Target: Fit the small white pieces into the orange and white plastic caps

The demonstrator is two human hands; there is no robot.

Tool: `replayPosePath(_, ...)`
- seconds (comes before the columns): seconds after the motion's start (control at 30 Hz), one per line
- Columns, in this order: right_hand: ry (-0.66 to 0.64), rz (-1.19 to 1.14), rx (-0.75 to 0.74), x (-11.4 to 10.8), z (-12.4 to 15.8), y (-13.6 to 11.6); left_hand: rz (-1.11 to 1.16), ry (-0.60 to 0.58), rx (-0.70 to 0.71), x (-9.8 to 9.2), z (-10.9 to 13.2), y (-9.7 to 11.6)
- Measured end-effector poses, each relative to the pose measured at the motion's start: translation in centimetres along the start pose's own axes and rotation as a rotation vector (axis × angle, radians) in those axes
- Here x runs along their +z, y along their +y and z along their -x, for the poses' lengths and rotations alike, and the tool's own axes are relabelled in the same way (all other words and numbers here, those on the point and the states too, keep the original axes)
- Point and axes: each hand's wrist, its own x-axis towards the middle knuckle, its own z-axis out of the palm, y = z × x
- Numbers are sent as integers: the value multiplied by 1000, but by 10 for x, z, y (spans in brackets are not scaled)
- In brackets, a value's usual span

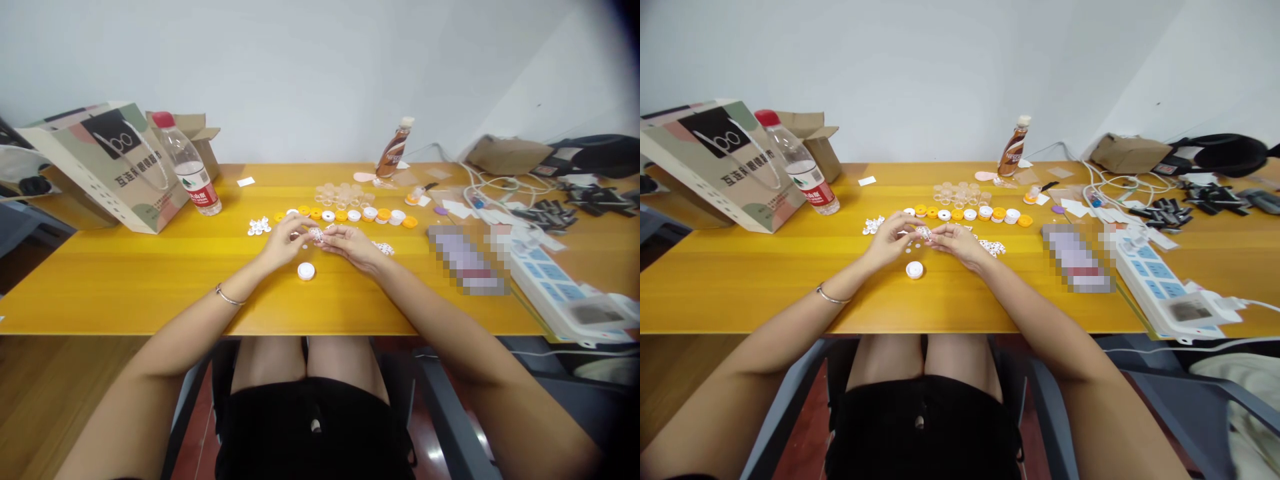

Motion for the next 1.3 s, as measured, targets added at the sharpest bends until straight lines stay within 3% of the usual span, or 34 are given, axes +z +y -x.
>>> replayPosePath(0.13,-13,0,15,-1,-2,2,-132,17,114,3,2,-2)
replayPosePath(0.53,-27,-25,-4,0,-2,5,-135,73,167,6,1,-7)
replayPosePath(0.7,-25,-29,-9,0,-3,6,-111,71,105,5,1,-7)
replayPosePath(0.9,-15,4,-22,2,-4,7,53,-28,-145,7,1,-6)
replayPosePath(1.3,54,99,-118,8,-3,10,177,10,-225,12,1,-5)
